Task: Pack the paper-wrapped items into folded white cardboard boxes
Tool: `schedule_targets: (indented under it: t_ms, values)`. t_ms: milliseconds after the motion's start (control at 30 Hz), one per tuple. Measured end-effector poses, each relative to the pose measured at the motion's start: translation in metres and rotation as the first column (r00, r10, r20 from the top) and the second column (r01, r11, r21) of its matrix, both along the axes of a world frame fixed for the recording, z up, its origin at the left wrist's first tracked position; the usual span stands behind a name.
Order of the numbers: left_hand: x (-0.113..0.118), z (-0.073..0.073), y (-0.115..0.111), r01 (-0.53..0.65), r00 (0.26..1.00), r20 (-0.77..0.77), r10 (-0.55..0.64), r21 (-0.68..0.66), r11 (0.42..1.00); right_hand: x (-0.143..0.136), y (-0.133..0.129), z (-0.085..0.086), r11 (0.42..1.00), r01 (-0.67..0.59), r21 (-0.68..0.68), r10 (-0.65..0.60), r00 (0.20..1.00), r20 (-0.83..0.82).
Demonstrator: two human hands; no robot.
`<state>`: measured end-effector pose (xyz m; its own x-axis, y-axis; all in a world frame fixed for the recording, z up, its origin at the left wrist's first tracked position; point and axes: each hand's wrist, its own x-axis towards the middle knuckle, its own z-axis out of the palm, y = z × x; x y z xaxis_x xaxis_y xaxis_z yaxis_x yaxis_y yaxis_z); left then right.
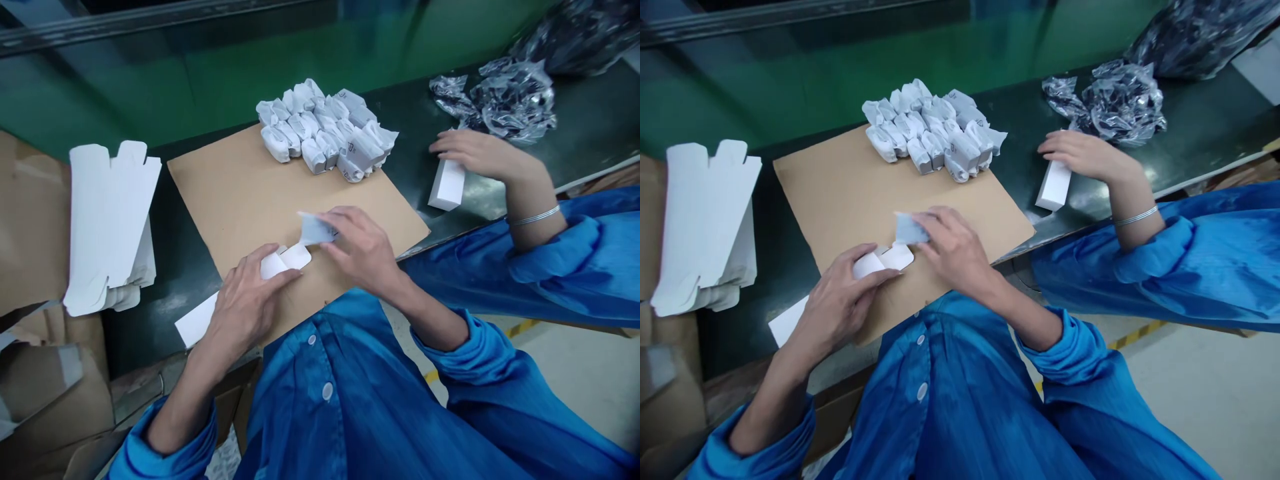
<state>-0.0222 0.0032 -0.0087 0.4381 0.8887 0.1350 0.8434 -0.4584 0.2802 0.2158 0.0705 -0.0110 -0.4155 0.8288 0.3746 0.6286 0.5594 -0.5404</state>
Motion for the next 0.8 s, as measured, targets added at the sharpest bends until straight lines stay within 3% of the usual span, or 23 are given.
schedule_targets:
  t_ms: [67, 167, 400, 500, 667, 733, 800]
  values:
    - [-0.001, 0.001, -0.002, 0.033, 0.999, 0.012, -0.033, 0.033, 0.999, -0.005, -0.010, 0.004, 0.982, -0.184, -0.046, 0.187, 0.980, 0.064]
    - [-0.003, 0.002, -0.005, 0.076, 0.997, 0.008, -0.077, 0.060, 0.995, -0.008, -0.010, 0.004, 0.899, -0.410, -0.152, 0.429, 0.895, 0.126]
    - [-0.006, 0.002, -0.005, 0.141, 0.990, 0.024, -0.142, 0.043, 0.989, -0.022, 0.008, -0.009, 0.885, -0.451, -0.115, 0.456, 0.890, 0.017]
    - [-0.008, 0.001, -0.007, 0.132, 0.989, 0.056, -0.136, 0.058, 0.990, -0.029, -0.006, -0.013, 0.904, -0.397, -0.158, 0.393, 0.918, -0.055]
    - [-0.008, -0.009, -0.012, 0.108, 0.992, 0.045, -0.115, 0.135, 0.985, -0.043, -0.034, -0.023, 0.948, -0.168, -0.270, 0.093, 0.958, -0.270]
    - [-0.007, -0.013, -0.016, 0.080, 0.995, 0.043, -0.089, 0.173, 0.982, -0.047, -0.041, -0.025, 0.919, -0.168, -0.357, 0.031, 0.933, -0.360]
    - [-0.007, -0.016, -0.020, 0.083, 0.994, 0.046, -0.095, 0.210, 0.974, -0.048, -0.045, -0.023, 0.829, -0.282, -0.483, 0.003, 0.865, -0.501]
